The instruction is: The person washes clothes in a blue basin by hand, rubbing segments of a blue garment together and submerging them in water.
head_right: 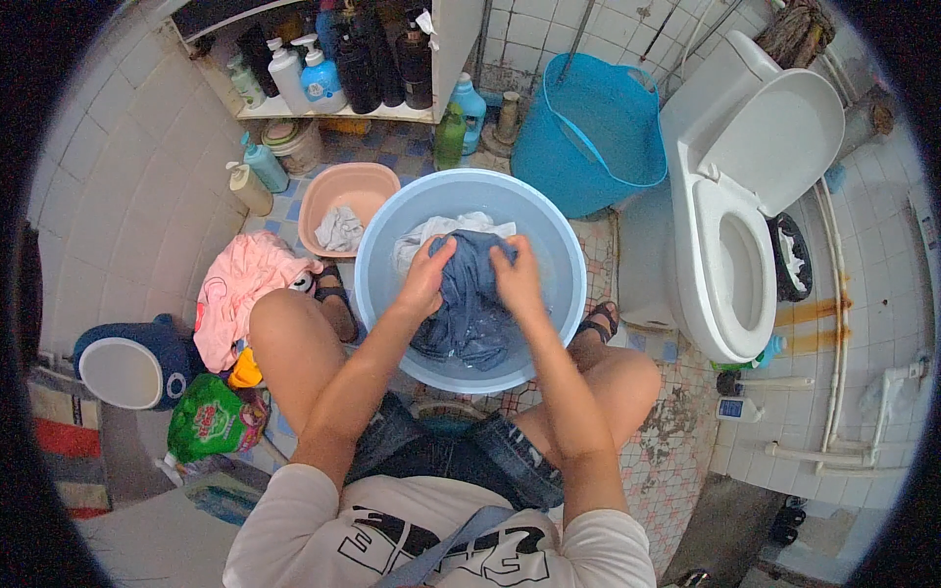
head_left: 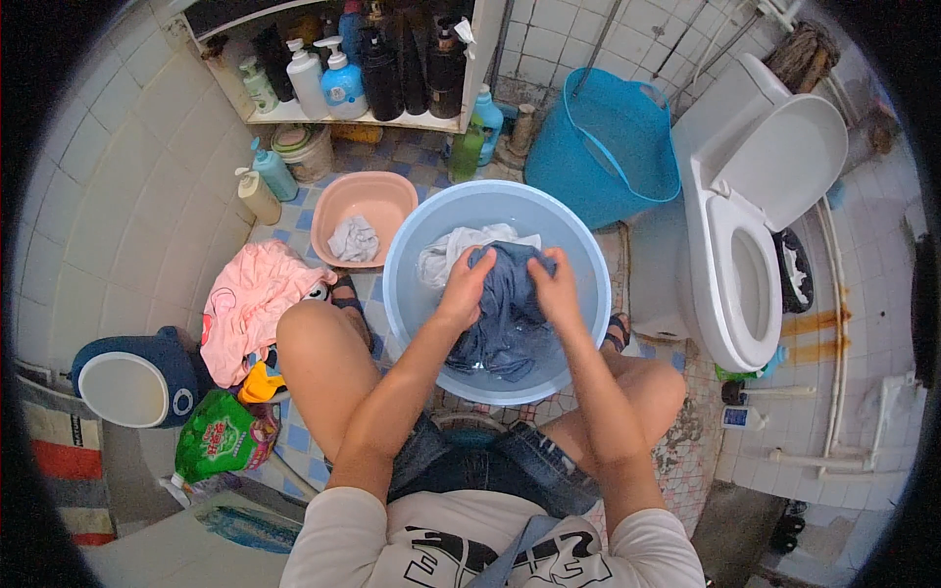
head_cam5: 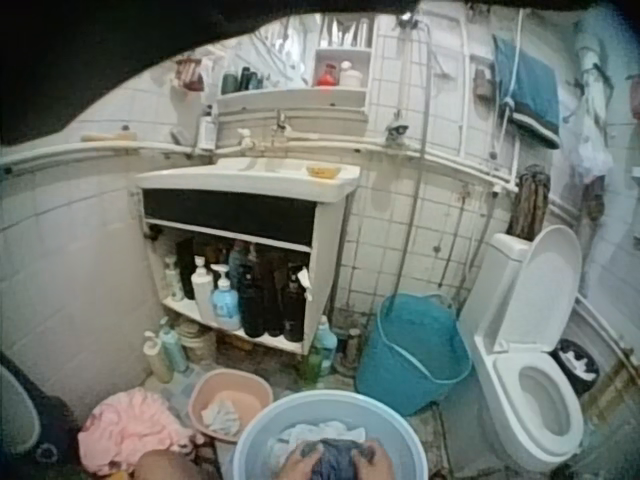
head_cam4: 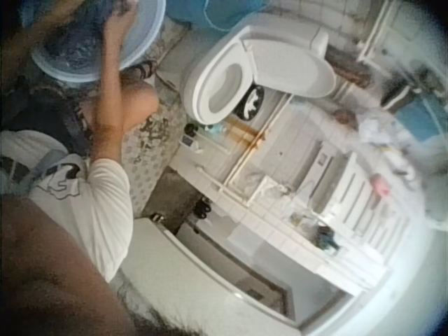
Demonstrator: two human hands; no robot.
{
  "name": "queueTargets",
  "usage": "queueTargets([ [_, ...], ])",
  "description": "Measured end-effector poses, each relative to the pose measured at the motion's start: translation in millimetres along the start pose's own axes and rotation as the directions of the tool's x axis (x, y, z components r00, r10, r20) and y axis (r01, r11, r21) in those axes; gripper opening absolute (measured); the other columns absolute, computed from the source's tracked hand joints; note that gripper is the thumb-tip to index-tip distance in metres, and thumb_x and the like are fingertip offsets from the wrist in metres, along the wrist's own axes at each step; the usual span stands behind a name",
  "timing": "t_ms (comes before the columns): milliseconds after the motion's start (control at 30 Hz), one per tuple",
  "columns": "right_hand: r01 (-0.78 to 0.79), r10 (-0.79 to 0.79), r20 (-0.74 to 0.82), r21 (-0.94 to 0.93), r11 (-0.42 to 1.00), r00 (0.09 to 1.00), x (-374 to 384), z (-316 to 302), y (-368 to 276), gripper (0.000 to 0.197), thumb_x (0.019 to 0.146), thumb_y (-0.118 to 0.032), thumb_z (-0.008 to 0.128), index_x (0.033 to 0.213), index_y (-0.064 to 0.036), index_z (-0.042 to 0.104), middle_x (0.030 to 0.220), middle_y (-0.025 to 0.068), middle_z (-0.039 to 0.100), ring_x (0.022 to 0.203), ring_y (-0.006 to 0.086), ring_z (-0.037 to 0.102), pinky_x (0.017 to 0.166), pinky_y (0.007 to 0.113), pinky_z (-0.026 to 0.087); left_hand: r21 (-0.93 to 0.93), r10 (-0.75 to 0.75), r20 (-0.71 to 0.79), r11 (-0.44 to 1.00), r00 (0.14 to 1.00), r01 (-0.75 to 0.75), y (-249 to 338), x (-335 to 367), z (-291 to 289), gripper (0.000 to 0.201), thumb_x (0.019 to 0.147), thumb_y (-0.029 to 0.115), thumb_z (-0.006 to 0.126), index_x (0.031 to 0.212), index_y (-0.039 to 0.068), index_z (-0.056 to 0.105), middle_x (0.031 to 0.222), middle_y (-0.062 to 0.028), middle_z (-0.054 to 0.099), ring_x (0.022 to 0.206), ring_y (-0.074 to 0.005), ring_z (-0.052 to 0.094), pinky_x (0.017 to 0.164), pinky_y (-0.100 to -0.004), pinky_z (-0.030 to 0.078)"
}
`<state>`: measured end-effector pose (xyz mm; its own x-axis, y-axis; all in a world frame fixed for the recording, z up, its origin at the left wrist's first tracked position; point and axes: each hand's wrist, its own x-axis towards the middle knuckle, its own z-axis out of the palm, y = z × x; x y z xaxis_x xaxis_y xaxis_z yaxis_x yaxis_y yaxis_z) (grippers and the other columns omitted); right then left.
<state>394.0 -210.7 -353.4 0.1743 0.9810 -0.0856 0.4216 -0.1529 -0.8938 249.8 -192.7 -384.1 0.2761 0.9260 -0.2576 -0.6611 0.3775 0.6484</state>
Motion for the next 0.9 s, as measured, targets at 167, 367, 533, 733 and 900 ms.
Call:
queueTargets([
  [167,0.543,-0.544,0.032,-0.133,0.829,0.839,-42.1,61.7,10.5,0.050,0.088,-0.020,0.043,0.132,-0.0029,0.025,0.130,0.0188,0.035,0.118,0.0286,0.037,0.098,0.035,0.027,0.079,-0.040,0.028,0.996,0.999,0.038,-38.5,10.9,-28.5,0.047,0.088,0.022,0.048,0.129,0.005,0.032,0.125,-0.0158,0.040,0.115,-0.0201,0.039,0.095,-0.0324,0.033],
  [367,-0.032,0.024,0.034,0.258,0.966,0.999,-0.6,33.1,57.1,0.053,0.090,-0.034,0.037,0.128,0.0026,0.031,0.125,0.0227,0.040,0.117,0.0295,0.039,0.097,0.032,0.029,0.374,-0.078,-0.084,0.922,0.993,0.104,-67.4,-21.4,5.6,0.061,0.086,0.033,0.050,0.125,-0.010,0.029,0.127,-0.0175,0.037,0.117,-0.0218,0.035,0.098,-0.0321,0.026],
  [533,0.477,-0.498,0.154,0.156,0.865,0.854,-57.3,73.2,22.5,0.053,0.091,-0.032,0.033,0.131,0.0027,0.025,0.137,0.0194,0.022,0.129,0.0290,0.017,0.105,0.033,0.013,0.250,0.054,-0.272,0.968,0.961,0.016,-32.9,7.8,-37.8,0.046,0.089,0.037,0.041,0.117,0.001,0.042,0.110,-0.0096,0.052,0.096,-0.0189,0.050,0.084,-0.0338,0.041],
  [733,-0.022,0.022,-0.001,0.128,0.992,1.000,2.0,36.4,83.4,0.057,0.092,-0.039,0.028,0.131,0.0025,0.026,0.130,0.0193,0.036,0.123,0.0262,0.032,0.101,0.030,0.023,0.372,-0.033,-0.239,0.920,0.970,0.123,-61.1,-34.3,16.3,0.040,0.089,0.030,0.043,0.109,-0.005,0.048,0.105,-0.0097,0.052,0.099,-0.0156,0.045,0.087,-0.0284,0.034],
  [900,0.142,-0.169,0.150,0.174,0.974,0.974,-43.1,64.1,44.1,0.057,0.092,-0.037,0.029,0.132,0.0025,0.021,0.130,0.0228,0.033,0.124,0.0286,0.028,0.102,0.031,0.019,0.197,-0.026,-0.173,0.978,0.985,0.061,-63.4,-4.9,-31.2,0.040,0.087,0.034,0.046,0.112,0.003,0.048,0.101,-0.0084,0.055,0.091,-0.0183,0.052,0.080,-0.0333,0.041],
])
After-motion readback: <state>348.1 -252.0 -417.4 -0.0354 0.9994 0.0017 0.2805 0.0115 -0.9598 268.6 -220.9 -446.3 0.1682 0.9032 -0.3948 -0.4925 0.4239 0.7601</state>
